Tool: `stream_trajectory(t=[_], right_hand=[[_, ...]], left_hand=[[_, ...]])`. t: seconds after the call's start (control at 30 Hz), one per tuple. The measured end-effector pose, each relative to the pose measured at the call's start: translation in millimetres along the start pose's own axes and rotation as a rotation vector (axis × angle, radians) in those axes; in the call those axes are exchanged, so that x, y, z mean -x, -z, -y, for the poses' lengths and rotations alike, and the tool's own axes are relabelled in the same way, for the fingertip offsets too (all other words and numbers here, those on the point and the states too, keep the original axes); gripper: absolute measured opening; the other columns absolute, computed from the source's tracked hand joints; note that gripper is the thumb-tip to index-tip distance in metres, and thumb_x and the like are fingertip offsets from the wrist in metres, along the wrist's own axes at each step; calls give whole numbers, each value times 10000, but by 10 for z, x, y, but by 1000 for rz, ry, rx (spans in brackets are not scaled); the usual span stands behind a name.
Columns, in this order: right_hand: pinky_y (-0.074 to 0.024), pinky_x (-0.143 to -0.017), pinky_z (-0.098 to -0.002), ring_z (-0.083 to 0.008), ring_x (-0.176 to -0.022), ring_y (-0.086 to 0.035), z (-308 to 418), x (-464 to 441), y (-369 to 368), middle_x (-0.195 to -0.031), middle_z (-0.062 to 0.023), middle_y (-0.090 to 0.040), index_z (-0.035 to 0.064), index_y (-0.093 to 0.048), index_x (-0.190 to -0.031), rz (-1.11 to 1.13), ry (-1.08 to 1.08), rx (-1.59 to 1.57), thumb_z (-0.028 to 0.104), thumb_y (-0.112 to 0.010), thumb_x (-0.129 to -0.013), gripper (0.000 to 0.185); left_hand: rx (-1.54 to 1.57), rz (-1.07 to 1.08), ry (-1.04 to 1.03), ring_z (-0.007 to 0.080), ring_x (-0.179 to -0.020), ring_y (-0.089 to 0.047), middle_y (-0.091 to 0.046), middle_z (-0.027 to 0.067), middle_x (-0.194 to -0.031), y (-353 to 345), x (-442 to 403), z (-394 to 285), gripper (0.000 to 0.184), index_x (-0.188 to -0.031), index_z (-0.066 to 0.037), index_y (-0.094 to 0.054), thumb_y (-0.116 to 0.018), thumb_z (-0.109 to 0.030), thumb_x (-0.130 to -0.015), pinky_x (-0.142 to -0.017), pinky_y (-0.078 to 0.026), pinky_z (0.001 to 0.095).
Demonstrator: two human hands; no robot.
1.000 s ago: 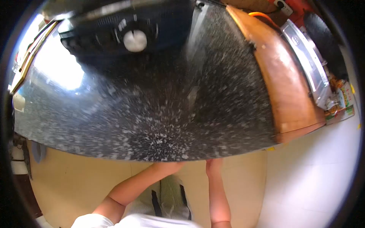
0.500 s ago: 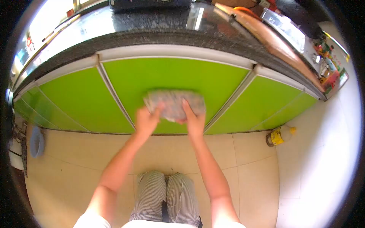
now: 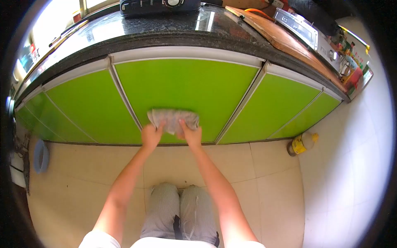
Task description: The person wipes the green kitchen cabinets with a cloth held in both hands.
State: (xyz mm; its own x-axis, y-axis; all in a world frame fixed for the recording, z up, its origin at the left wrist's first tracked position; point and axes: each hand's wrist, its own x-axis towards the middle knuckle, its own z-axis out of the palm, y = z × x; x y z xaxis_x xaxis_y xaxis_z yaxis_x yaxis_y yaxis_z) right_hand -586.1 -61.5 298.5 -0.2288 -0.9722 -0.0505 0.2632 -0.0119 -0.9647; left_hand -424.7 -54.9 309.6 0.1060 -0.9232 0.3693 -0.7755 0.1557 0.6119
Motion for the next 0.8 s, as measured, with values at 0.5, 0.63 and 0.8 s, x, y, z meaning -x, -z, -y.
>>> stream_trajectory(t=[0.5,0.63,0.8], right_hand=[[-434,-373,-246,-136,-579,-566,1356,68,-292,-854,-86,-601,1,-553,-960,-125,222,-12,121,-656,-784,236],[-457,-388,-241,-134,-564,-572,1274,-35,-295,-817,-81,-604,-6,-561,-925,-152,325,-18,122,-676,-776,228],[-461,-430,-251,-143,-530,-566,382,37,32,-736,-72,-598,-5,-581,-869,-117,12,-63,138,-641,-811,166]], left_hand=[[727,-251,-246,200,-506,-572,-619,91,-636,525,-587,-812,100,-787,-14,-644,-661,-112,-776,-486,-448,287],[739,-252,-242,198,-539,-599,-641,94,-675,440,-619,-783,90,-799,-5,-645,-669,-78,-752,-506,-463,298],[413,-141,-227,276,-541,-602,-626,130,-651,-114,-228,-180,124,-763,-37,-659,-688,-152,-726,-484,-463,317]])
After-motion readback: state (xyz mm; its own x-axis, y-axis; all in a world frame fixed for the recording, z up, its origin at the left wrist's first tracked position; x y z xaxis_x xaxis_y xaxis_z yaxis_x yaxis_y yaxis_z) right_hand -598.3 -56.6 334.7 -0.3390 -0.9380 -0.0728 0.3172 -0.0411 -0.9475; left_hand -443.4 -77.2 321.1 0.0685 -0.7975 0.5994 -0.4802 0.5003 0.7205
